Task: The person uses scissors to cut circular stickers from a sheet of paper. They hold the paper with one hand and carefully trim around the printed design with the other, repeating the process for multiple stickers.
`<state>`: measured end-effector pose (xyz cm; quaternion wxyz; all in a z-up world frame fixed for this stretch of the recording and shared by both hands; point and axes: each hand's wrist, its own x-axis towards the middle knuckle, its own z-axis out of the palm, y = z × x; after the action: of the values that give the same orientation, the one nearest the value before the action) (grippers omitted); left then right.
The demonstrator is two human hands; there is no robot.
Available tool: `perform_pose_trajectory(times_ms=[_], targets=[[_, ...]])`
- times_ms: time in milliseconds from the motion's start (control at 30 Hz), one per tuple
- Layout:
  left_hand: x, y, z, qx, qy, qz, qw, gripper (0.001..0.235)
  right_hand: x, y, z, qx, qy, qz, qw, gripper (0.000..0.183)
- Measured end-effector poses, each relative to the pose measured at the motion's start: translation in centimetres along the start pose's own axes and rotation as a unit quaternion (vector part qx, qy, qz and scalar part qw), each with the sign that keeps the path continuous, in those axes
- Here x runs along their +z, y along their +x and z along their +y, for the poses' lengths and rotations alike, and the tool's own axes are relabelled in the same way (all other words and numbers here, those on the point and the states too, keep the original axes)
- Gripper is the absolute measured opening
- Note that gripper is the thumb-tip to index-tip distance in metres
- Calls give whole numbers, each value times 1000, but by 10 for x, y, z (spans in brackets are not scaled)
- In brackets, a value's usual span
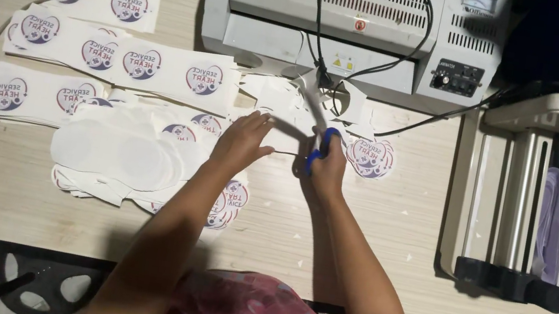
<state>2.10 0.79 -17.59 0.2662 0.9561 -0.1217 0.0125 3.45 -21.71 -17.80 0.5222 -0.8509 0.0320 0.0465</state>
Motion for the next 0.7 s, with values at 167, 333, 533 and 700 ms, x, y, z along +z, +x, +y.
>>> perform_pose_trajectory(times_ms=[167, 333, 533, 700], targets=[[13, -2, -13, 3, 18, -31, 999, 52, 1, 4, -4, -61, 89, 38, 993, 34], [5, -2, -10, -1, 44, -74, 996, 61, 4, 6, -4, -41, 119, 36, 991, 34], [4, 5, -15, 0, 37, -119, 992, 62, 4, 9, 0, 7, 139, 29, 990, 35], [5, 5, -21, -8, -1, -108, 994, 60, 7, 11, 12, -66, 82, 50, 993, 36]])
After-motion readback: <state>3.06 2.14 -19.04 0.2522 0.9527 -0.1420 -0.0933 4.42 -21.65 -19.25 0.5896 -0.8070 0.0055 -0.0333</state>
